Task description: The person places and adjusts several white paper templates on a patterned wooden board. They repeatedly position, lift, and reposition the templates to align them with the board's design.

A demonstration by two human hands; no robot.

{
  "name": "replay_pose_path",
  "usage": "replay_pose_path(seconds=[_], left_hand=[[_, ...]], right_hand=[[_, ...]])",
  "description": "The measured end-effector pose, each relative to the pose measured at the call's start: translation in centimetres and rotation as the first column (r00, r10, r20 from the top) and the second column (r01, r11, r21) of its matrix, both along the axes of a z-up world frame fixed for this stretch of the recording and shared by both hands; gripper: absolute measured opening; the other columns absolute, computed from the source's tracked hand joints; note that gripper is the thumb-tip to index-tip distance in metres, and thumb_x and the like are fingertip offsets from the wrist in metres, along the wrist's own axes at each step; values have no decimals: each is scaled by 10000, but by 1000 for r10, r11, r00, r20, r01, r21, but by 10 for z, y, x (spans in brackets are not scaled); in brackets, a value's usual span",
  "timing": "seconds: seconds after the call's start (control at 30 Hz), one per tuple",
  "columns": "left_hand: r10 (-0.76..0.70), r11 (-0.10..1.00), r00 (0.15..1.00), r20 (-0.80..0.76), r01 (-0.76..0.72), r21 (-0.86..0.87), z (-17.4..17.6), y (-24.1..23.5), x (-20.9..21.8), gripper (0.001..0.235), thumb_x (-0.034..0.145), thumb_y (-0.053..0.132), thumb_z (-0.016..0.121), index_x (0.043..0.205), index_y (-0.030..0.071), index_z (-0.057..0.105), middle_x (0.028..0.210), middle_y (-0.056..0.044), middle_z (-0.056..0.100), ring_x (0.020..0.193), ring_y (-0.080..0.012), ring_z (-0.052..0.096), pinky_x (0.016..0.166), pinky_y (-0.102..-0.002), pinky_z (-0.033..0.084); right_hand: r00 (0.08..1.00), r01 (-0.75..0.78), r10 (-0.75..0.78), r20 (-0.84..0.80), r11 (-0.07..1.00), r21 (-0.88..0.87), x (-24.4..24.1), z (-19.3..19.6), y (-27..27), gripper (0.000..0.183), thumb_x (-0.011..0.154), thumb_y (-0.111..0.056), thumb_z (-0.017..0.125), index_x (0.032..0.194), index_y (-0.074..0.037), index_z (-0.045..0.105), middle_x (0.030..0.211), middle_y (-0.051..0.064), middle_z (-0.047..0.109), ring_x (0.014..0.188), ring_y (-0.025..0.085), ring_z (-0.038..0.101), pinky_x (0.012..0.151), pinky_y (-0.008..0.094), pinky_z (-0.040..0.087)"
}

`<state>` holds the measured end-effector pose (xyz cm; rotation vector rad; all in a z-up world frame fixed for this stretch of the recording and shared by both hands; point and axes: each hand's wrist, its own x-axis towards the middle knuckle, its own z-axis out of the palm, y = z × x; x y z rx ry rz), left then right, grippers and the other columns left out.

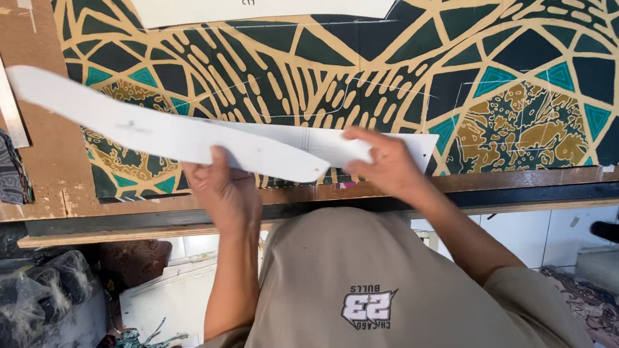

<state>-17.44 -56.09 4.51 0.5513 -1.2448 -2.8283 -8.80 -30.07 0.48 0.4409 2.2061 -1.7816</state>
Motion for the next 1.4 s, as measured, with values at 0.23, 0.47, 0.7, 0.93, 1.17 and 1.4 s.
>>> replay_pose_path(seconds=[0.23, 0.47, 0.7, 0.93, 1.17, 1.4], left_hand=[[-68, 997, 991, 111, 64, 37, -33, 25, -14, 367, 979, -5, 666, 1323, 65, 560, 1184, -95, 670, 1103, -199, 659, 1008, -351, 578], [22, 975, 998, 55, -9, -223, -87, -52, -125, 229, 982, -66, 646, 1175, -31, 527, 1084, -215, 684, 898, -246, 737, 788, -369, 641], [-113, 771, 994, -10, 82, -632, -130, -90, -182, 524, 904, -43, 772, 1305, 19, 442, 1012, -121, 681, 761, -143, 614, 652, -271, 517], [-246, 20, 968, 49, 56, -998, -144, -113, -180, 464, 888, 34, 882, 1276, -31, 634, 946, -60, 642, 793, -125, 608, 699, -280, 530], [-292, -18, 955, 53, 50, -999, -136, -111, -186, 407, 903, 19, 890, 1224, -29, 644, 950, -43, 608, 795, -114, 561, 712, -272, 522], [-303, -99, 943, 135, 110, -989, -131, -121, -194, 404, 864, 63, 924, 1162, -4, 660, 900, -55, 559, 765, -173, 535, 682, -339, 483]], right_hand=[[974, 101, -69, 215, 985, -142, -14, -28, -15, 232, 992, -139, 714, 1189, -20, 743, 922, 82, 700, 666, 72, 582, 531, 227, 486], [961, 258, -240, -134, 956, 136, -66, -38, 115, 242, 980, -20, 706, 1198, 3, 603, 1034, 80, 743, 958, 92, 722, 828, 248, 590], [935, 322, -260, -241, 907, 271, -80, -83, 164, 280, 973, -11, 790, 1218, 20, 658, 914, 2, 660, 815, 49, 605, 718, 209, 497], [940, 299, -166, -297, 820, 488, -68, -100, 172, 332, 959, -59, 850, 1244, 37, 710, 809, 11, 629, 713, 62, 573, 622, 239, 482], [946, 270, -116, -304, 802, 533, -71, -87, 166, 338, 960, -95, 851, 1234, 37, 705, 838, 48, 626, 713, 100, 576, 611, 272, 481], [945, 246, -55, -324, 772, 586, -74, -82, 162, 360, 977, -130, 855, 1255, 41, 706, 870, 73, 628, 722, 124, 574, 623, 291, 475]])
